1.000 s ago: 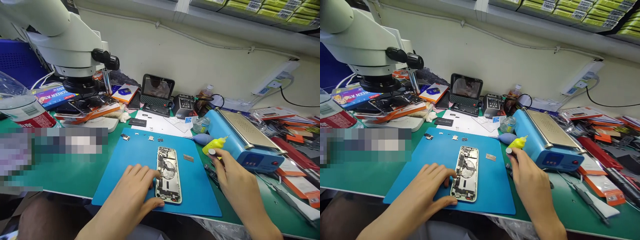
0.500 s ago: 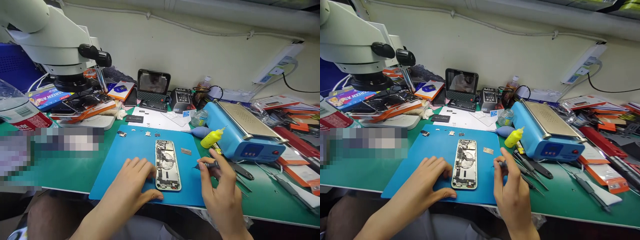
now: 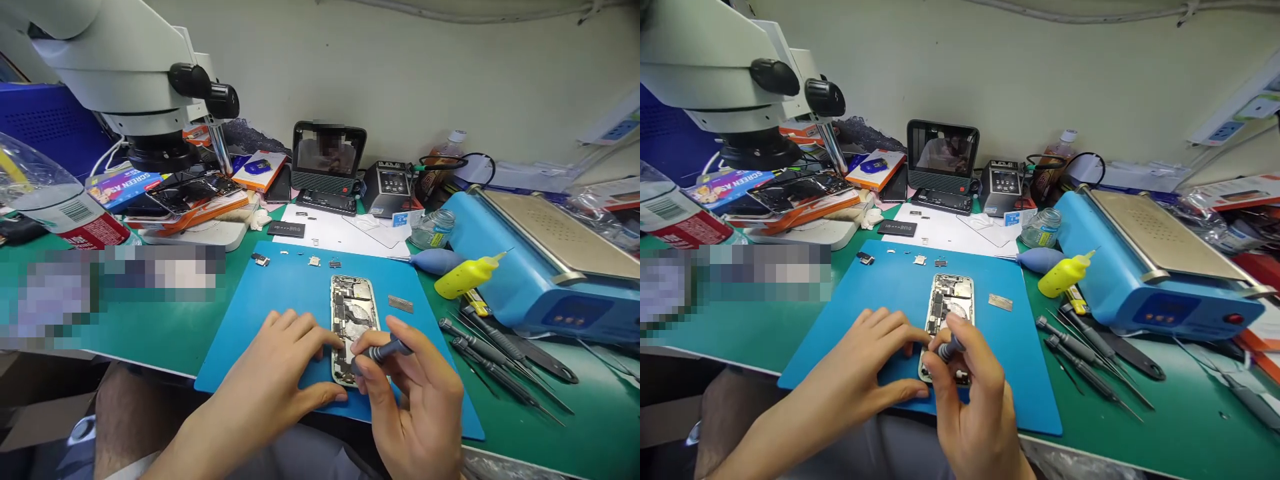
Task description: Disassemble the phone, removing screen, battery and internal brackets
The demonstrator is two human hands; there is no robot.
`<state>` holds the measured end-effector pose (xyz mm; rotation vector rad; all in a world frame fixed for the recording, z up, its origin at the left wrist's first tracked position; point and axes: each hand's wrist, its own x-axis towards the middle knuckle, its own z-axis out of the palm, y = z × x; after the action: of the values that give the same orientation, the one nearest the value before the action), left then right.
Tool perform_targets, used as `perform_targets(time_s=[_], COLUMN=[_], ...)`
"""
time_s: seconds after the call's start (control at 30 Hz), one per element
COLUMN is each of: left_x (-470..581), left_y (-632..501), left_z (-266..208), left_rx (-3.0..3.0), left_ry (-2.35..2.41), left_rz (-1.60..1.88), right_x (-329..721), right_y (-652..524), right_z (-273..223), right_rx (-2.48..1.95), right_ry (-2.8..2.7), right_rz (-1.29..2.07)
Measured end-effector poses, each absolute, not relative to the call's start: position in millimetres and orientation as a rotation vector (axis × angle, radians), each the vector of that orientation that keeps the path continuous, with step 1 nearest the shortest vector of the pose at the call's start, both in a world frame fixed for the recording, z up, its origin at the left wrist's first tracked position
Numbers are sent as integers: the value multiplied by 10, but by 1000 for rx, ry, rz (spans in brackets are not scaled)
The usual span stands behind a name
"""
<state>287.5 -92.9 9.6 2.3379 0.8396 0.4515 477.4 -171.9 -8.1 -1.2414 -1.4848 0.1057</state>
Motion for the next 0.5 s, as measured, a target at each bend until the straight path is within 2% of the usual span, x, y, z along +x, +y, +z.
perform_targets(time_s=[0.5], left_x=[2882], left_y=[-947], left_z=[107], left_rx=[2308], left_ry=[846], left_rz=[435], right_x=[4789], right_y=[-1706], right_z=[-114], right_rx=[-1262], right_ry=[-1642], right_rz=[47])
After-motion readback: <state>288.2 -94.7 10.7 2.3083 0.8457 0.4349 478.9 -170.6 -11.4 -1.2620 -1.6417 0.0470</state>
